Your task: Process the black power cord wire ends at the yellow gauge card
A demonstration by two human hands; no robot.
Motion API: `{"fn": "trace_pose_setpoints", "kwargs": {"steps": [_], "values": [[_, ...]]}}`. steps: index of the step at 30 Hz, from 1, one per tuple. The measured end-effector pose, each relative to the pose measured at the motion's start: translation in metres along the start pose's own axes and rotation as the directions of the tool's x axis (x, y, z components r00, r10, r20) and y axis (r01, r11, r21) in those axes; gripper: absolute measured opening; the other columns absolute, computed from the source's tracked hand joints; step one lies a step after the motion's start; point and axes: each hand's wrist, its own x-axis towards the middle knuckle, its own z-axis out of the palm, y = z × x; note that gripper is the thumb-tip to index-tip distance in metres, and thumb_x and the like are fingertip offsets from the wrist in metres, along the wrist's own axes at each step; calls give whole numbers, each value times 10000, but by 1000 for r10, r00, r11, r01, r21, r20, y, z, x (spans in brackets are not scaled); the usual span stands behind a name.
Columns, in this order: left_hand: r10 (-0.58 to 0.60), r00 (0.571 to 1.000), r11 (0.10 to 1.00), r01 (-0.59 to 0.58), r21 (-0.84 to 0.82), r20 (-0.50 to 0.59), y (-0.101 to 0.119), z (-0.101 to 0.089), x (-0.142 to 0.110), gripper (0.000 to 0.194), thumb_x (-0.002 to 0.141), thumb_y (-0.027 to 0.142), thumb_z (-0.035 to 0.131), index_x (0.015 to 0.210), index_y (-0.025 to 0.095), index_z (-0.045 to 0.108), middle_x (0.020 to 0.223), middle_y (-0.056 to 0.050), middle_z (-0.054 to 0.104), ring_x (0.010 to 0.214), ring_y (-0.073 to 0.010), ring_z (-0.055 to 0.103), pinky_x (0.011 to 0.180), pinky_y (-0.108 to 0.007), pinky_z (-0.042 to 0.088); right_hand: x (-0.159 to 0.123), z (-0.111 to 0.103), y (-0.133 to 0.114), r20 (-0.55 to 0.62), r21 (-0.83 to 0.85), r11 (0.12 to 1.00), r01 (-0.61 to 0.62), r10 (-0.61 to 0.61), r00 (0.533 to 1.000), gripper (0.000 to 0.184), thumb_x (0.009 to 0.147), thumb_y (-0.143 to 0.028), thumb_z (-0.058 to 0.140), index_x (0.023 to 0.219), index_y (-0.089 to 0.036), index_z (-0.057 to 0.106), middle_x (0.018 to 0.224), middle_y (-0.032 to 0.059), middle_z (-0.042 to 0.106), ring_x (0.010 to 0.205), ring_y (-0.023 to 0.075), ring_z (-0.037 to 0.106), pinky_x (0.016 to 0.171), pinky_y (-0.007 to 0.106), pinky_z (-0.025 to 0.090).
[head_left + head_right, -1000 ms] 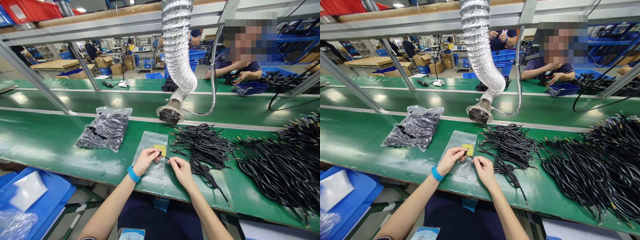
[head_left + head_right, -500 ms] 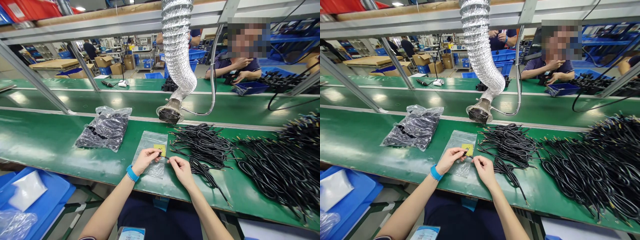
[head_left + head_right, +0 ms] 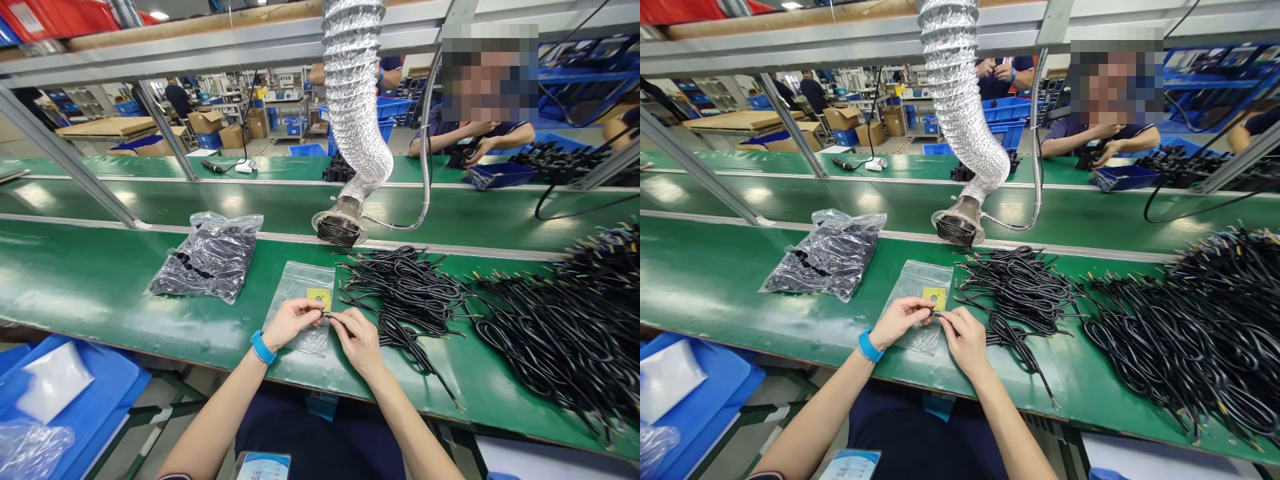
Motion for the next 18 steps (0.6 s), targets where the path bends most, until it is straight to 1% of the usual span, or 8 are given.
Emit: {"fn": "trace_pose_setpoints", "kwargs": {"steps": [2,5,8,10,14,16,18], "values": [[-9,999,1000,10,-29,31,0,1,-1,467,658,440,822,988,128,714,727,-54,711,652,-149,649,688,-287,529,-1,1,-1,-14,0,1000,18,-18,1000,212,948,-264,522,966,-201,724,770,55,651,676,154,621,598,267,497],[-7,1000,997,8,-74,17,-2,3,-1,520,647,398,839,1063,139,663,739,-38,711,662,-145,658,696,-283,530,-2,4,-2,-31,-13,999,33,-33,999,198,950,-242,522,982,-196,711,789,65,675,686,159,632,609,274,503],[-29,1000,998,29,-64,-8,-4,2,0,459,643,409,838,969,128,679,722,-51,713,655,-157,661,698,-300,533,-4,6,-2,-37,-60,998,17,-20,999,199,960,-251,511,961,-199,703,776,62,689,668,160,634,619,277,497],[-26,1000,999,25,-30,-12,-5,2,0,417,631,421,840,895,127,707,756,-71,723,688,-173,666,722,-316,536,-6,6,-1,-21,-121,992,18,-21,1000,219,971,-264,496,923,-193,697,728,51,677,626,152,619,603,267,470],[94,995,990,-91,109,-19,-4,1,-3,297,664,401,815,831,162,758,894,-94,740,839,-212,673,813,-331,527,-7,7,2,20,-235,971,41,-37,999,288,993,-284,450,859,-183,684,654,39,637,568,141,580,564,258,402],[134,991,974,-129,185,-14,-4,4,-5,241,694,378,794,824,176,771,883,-92,741,840,-219,673,810,-331,524,-6,7,3,43,-243,969,43,-33,999,317,999,-279,427,817,-187,669,633,31,623,556,140,571,559,258,387],[176,984,956,-170,239,-7,-4,7,-6,195,717,350,777,824,187,778,862,-89,742,820,-220,673,802,-334,521,-5,7,4,70,-215,976,36,-21,997,345,1004,-271,403,770,-192,644,624,24,620,555,139,576,563,253,389]]}}
